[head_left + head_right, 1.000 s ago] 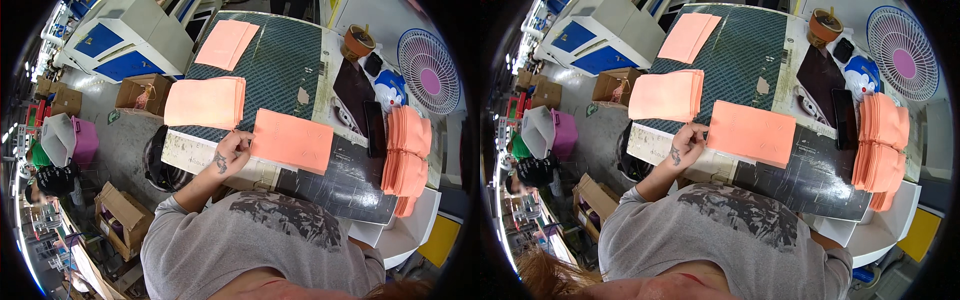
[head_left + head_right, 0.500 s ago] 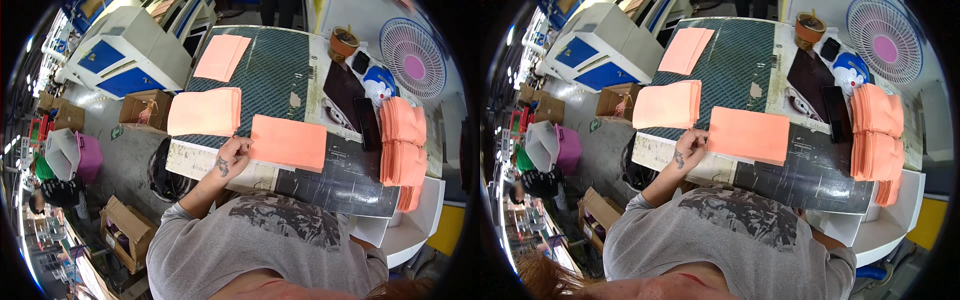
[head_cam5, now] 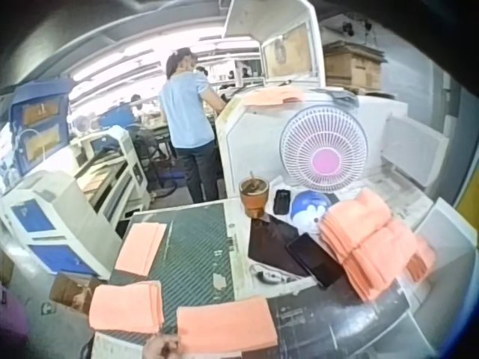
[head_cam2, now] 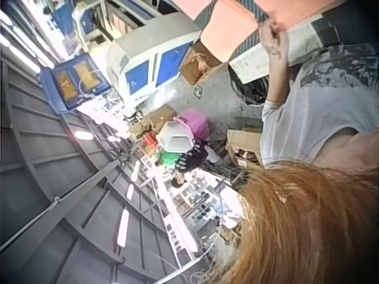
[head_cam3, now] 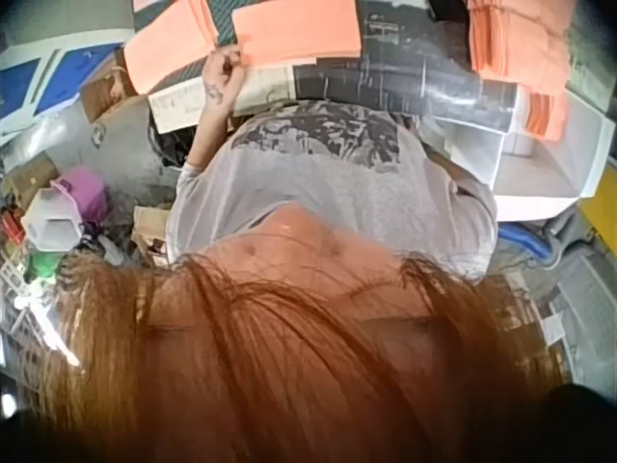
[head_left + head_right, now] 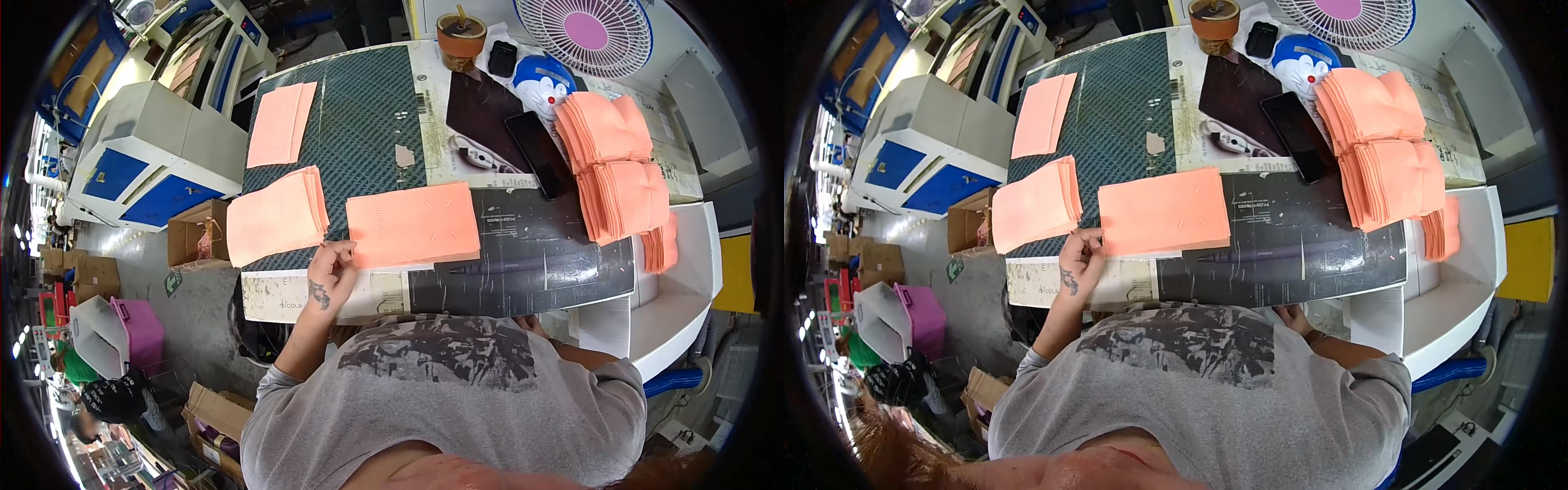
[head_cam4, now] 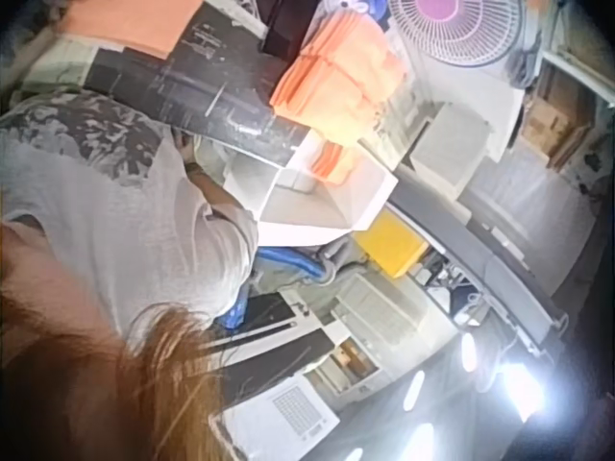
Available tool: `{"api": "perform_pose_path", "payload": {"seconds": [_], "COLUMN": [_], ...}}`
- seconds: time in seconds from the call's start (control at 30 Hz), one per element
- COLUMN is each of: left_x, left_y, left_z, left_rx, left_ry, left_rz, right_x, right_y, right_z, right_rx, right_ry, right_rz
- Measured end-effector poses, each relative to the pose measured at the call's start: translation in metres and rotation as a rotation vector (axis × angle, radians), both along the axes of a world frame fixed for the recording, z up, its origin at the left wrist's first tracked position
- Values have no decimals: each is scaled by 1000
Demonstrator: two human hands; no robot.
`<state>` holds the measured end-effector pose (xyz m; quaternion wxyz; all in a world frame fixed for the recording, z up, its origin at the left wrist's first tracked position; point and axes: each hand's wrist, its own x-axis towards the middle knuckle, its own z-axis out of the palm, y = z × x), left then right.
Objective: The person repeatedly folds fabric sheets around a rectangular template by hand, presses the edges down, removes the template, and stacks the folded fabric pieces on the table.
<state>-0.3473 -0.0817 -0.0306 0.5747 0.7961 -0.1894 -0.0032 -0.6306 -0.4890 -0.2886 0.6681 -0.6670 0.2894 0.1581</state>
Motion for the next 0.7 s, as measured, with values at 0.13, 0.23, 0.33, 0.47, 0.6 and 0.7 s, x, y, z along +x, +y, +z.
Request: {"api": "perform_pose_path", "payload": {"seconds": [0.13, 0.23, 0.33, 0.47, 0.6, 0.7], "left_x": [1, 0, -5, -3, 0, 0], "left_y": [0, -3, -13, -14, -13, -11], "left_z": [0, 1, 15, 15, 13, 10], "left_rx": [11, 9, 251, 335, 330, 307], "left_ry": [-43, -91, -256, -309, -287, -216], "left_rz": [-4, -10, -18, -8, 0, -5], "right_x": [4, 7, 9, 12, 14, 14], "right_y": [4, 4, 3, 0, -3, -4], "right_z": [-1, 2, 10, 21, 28, 29], "right_rx": [-10, -30, -53, -86, -120, -145], "right_ry": [-9, -22, -30, -45, -64, -83], "right_rz": [30, 61, 90, 121, 141, 148]}}
